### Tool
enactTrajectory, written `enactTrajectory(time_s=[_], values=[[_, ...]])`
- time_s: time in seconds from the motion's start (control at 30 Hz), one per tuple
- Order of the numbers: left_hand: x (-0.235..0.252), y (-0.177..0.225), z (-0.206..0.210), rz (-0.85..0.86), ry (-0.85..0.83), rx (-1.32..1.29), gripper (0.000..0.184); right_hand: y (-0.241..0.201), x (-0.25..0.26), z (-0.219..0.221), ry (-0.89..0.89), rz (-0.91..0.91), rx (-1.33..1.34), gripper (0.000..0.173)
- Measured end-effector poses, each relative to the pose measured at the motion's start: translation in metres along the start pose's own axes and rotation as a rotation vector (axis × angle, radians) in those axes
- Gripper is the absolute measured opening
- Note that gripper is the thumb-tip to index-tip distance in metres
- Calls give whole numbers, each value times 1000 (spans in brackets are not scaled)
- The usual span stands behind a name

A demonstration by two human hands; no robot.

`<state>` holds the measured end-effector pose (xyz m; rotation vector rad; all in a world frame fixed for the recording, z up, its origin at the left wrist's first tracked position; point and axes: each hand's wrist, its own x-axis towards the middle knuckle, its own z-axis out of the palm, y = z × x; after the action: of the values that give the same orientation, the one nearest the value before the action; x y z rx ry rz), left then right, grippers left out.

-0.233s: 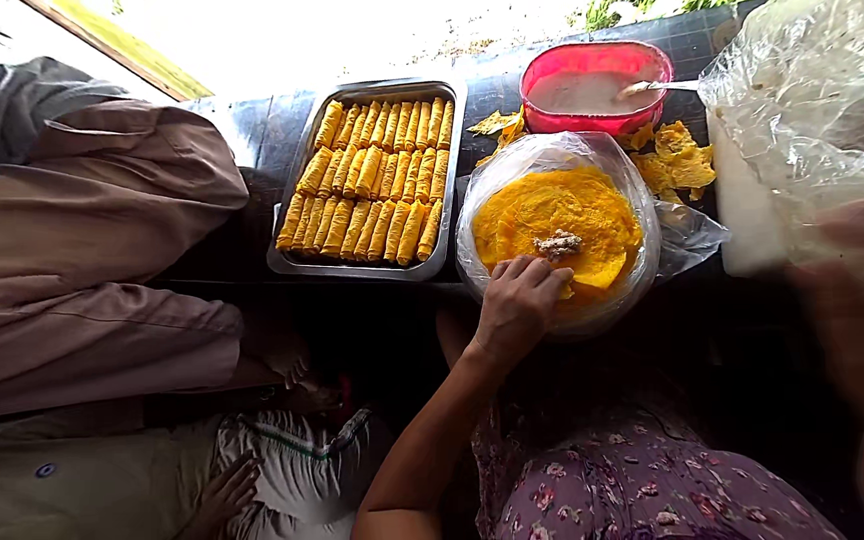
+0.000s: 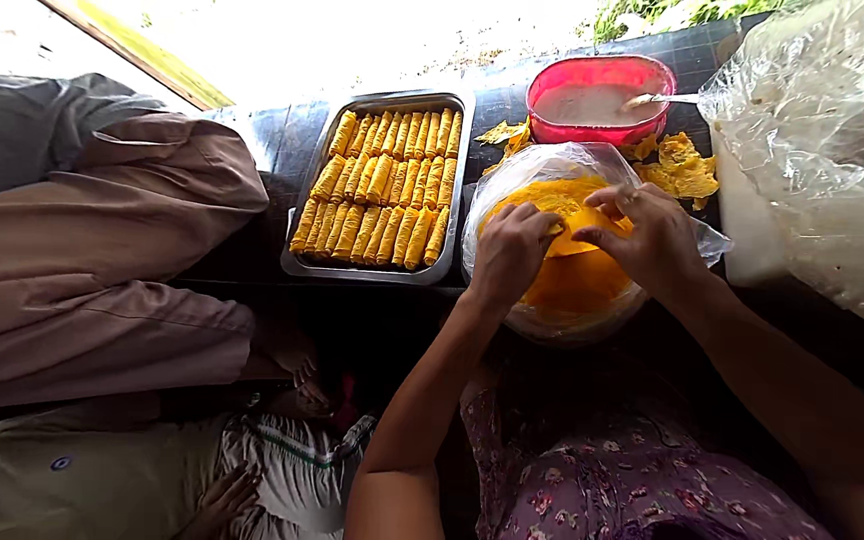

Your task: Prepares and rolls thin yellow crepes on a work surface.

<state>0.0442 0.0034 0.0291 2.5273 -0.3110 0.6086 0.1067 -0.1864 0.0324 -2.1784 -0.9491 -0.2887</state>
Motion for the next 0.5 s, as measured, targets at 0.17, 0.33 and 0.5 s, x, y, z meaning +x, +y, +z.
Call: enactTrajectory(time_s=[0.17,0.33,0.5], values=[[31,-24,4,-66,-144,25,20,20,37,15,-138,117,5,38],[34,-38,5,-68,-289,-16,21,29,34,28,-170,60,-11,28],[22,-32,1,-97,-335,-29,36,29,18,26,-157,-10,-21,36]])
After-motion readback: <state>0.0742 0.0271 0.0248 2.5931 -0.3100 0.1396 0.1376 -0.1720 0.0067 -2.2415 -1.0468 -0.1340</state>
